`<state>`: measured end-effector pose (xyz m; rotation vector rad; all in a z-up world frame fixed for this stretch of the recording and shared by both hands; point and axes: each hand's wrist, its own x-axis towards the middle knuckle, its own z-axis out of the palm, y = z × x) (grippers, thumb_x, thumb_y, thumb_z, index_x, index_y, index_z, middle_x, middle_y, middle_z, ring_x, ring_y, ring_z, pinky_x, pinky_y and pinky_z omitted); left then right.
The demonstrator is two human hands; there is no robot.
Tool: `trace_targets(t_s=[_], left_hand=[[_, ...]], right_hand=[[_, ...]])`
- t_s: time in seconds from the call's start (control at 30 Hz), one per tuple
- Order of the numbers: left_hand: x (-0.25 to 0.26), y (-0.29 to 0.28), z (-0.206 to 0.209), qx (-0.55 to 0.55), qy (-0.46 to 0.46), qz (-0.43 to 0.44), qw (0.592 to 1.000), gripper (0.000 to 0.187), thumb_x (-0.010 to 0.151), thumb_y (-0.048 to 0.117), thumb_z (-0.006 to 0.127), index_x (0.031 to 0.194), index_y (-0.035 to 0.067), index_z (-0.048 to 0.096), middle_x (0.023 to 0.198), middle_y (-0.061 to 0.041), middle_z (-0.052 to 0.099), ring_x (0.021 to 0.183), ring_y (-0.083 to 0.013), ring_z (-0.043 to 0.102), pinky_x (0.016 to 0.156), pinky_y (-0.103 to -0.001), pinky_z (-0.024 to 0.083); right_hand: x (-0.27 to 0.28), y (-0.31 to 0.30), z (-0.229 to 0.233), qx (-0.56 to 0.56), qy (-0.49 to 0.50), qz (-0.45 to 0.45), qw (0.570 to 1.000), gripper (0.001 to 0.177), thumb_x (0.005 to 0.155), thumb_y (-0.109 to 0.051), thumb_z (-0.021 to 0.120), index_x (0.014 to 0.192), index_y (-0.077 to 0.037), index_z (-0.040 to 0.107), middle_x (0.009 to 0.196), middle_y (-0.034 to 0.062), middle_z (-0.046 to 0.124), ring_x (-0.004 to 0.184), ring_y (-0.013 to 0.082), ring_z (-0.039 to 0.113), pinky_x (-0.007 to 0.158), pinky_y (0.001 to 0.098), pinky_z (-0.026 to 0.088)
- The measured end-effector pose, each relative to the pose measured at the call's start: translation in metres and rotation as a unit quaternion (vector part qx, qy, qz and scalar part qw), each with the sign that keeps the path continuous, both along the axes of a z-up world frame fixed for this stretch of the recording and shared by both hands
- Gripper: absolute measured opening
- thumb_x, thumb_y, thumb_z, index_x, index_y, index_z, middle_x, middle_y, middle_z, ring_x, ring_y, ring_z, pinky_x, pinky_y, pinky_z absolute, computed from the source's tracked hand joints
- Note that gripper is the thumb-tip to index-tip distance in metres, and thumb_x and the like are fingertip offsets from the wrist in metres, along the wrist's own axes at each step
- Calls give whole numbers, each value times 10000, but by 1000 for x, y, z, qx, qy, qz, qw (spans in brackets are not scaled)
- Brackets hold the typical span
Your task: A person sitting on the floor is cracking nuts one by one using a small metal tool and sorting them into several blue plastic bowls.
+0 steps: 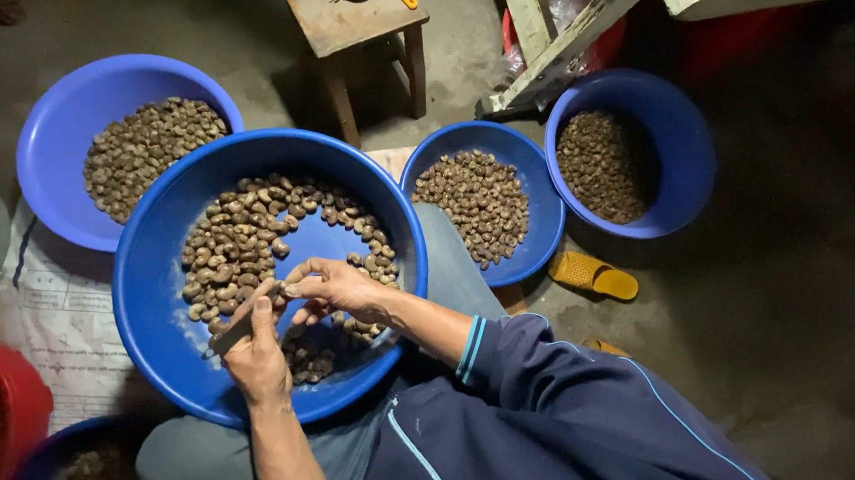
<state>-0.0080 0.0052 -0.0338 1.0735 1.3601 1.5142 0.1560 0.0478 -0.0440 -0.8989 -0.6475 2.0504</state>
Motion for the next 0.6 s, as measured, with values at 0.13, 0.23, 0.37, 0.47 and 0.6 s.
trace_targets(t_s=[0.13, 0.23, 0.37, 0.47, 0.6], left_hand=[[1, -2, 9, 6, -11, 4, 1000, 237, 1081, 108, 629, 1233, -62, 693, 1139, -286, 712, 961, -273, 718, 858, -448, 626], [-1, -1, 3, 14, -11, -10, 1000, 186, 1062, 81, 641, 1198, -21, 717, 1179, -274, 715, 1004, -286, 722, 837, -439, 620], [8, 2, 23, 17, -60, 0, 998, 200, 1062, 73, 628, 1198, -60, 690, 1158, -276, 714, 963, -249, 717, 876, -435, 624], [7, 3, 21, 21, -73, -1, 997, 202, 1059, 72, 629, 1200, -61, 686, 1164, -282, 711, 942, -244, 713, 878, -437, 626], [2, 0, 9, 7, -91, 3, 996, 222, 1043, 117, 657, 1191, -31, 731, 906, -184, 719, 752, -116, 670, 649, -283, 623]], right_hand=[[2, -1, 1, 1, 0, 10, 1000, 365, 959, -126, 732, 1229, 21, 536, 1093, 196, 706, 778, 294, 770, 670, 327, 675], [1, 0, -1, 2, 5, 1, 1000, 359, 967, -123, 720, 1233, 20, 525, 1097, 198, 703, 777, 303, 770, 672, 334, 673], [2, -1, 0, 3, 13, 6, 1000, 365, 961, -121, 730, 1228, 24, 529, 1102, 205, 701, 781, 304, 769, 669, 333, 674], [1, -1, 0, 5, 20, 3, 1000, 359, 961, -112, 731, 1226, 23, 532, 1097, 205, 702, 778, 312, 769, 661, 337, 674], [0, -2, 12, 8, 34, 4, 999, 393, 977, -140, 723, 1271, 24, 521, 1126, 237, 690, 789, 310, 768, 663, 323, 669]])
